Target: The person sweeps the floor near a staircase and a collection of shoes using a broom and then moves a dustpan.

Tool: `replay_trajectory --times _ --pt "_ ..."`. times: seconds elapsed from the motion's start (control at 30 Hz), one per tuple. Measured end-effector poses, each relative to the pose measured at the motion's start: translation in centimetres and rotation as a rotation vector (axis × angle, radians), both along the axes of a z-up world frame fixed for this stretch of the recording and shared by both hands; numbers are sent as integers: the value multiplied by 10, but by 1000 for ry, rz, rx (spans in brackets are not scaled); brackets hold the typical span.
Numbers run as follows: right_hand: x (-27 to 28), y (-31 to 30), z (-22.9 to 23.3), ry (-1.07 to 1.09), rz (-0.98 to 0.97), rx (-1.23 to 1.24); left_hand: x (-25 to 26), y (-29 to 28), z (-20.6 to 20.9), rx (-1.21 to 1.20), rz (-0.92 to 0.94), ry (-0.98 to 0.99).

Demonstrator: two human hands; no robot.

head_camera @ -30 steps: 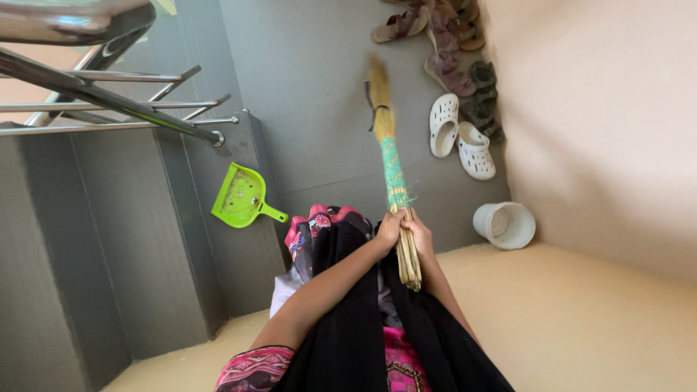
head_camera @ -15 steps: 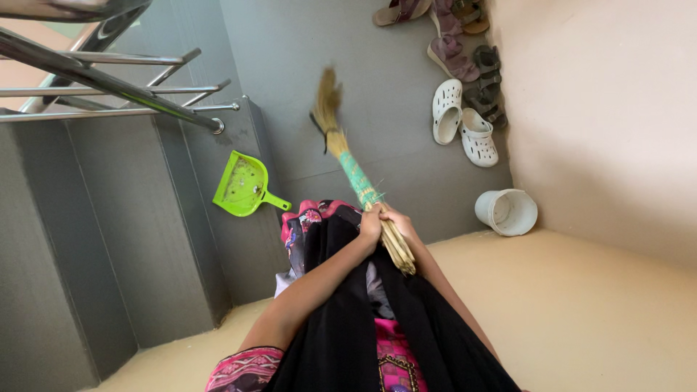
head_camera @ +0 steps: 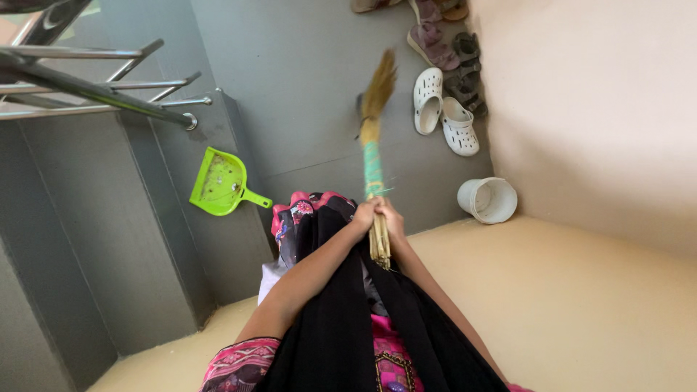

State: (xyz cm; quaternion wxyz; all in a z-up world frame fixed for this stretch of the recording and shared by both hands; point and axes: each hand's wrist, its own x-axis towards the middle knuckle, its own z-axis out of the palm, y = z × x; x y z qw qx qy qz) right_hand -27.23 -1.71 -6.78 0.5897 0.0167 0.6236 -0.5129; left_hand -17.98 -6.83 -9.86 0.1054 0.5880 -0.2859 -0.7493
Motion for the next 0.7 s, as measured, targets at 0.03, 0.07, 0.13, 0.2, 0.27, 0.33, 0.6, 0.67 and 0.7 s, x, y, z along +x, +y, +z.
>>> replay_trajectory --times 0.03,0.07,0.13,0.2,0.27,0.33,0.6,0.67,0.7 --pt "3 0 -3 -21 14 29 3 0 -3 58 -3 -31" --pt "5 2 -6 -43 28 58 3 1 -5 71 79 26" --pt "9 -7 -10 -62 56 80 9 0 -6 96 243 136" --pt "10 -14 -10 -56 73 85 11 -4 -8 47 278 148" --pt "3 -9 -1 -45 58 16 5 1 -5 -32 279 148" --pt "-8 -16 20 -25 69 -40 -8 -5 1 -162 244 130" --pt "-6 -38 45 -18 -166 -133 -27 -47 3 -58 60 263" --pt "-3 -61 36 46 -141 -5 -28 -66 -8 42 60 270" --pt "-4 -69 33 82 -130 64 -27 -76 -11 67 36 206"
